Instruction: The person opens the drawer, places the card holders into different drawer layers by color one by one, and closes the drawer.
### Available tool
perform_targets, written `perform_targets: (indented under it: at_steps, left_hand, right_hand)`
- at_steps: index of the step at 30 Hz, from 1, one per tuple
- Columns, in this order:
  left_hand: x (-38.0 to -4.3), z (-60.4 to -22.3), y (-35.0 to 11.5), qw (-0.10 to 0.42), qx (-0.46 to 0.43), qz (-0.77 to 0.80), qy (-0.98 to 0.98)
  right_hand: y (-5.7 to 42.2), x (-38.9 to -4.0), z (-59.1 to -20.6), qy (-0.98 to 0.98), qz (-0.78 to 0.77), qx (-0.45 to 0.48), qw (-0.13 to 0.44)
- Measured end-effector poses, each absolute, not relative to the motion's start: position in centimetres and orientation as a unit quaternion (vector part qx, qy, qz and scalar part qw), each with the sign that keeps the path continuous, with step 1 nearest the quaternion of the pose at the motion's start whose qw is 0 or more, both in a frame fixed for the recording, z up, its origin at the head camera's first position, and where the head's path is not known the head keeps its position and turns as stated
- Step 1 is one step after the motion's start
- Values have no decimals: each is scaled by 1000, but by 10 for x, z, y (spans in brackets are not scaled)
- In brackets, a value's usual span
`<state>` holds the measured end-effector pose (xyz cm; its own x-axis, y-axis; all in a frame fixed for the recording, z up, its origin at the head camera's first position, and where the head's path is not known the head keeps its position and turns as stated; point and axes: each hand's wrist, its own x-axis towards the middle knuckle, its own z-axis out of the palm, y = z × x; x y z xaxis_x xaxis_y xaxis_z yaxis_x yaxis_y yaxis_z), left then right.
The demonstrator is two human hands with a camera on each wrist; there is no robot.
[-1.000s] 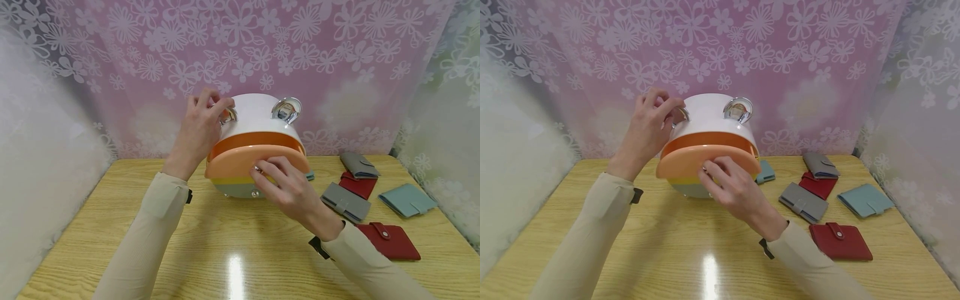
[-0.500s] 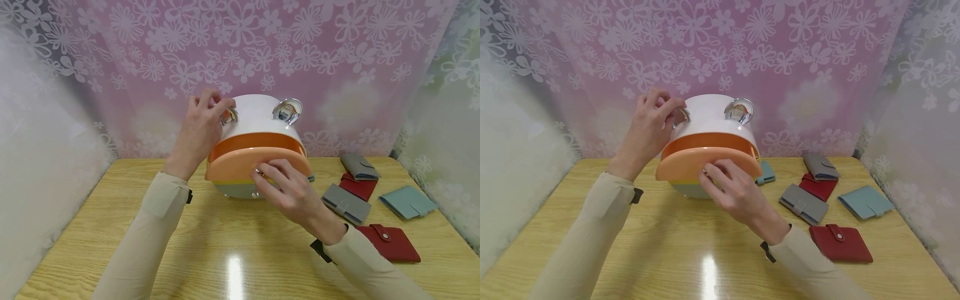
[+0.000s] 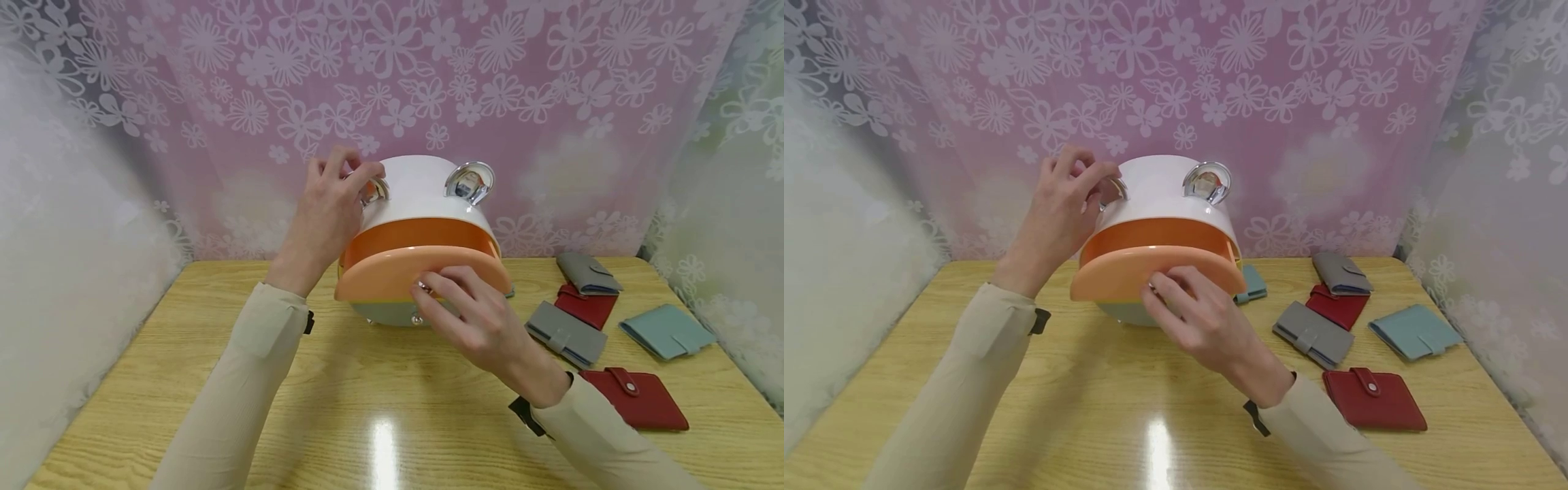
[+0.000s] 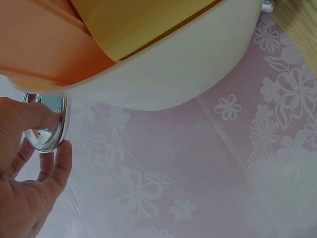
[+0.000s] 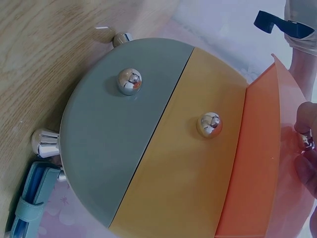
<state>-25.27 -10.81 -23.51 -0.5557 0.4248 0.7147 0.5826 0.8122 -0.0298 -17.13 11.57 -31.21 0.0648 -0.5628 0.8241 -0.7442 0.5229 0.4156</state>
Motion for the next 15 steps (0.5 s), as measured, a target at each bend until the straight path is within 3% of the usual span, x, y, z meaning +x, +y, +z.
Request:
perform_targets:
  at_steps: [15]
  left_hand:
    - [-253, -235, -108, 369, -285, -113, -877]
  right_hand:
    - [115, -167, -311, -661, 90, 491, 560]
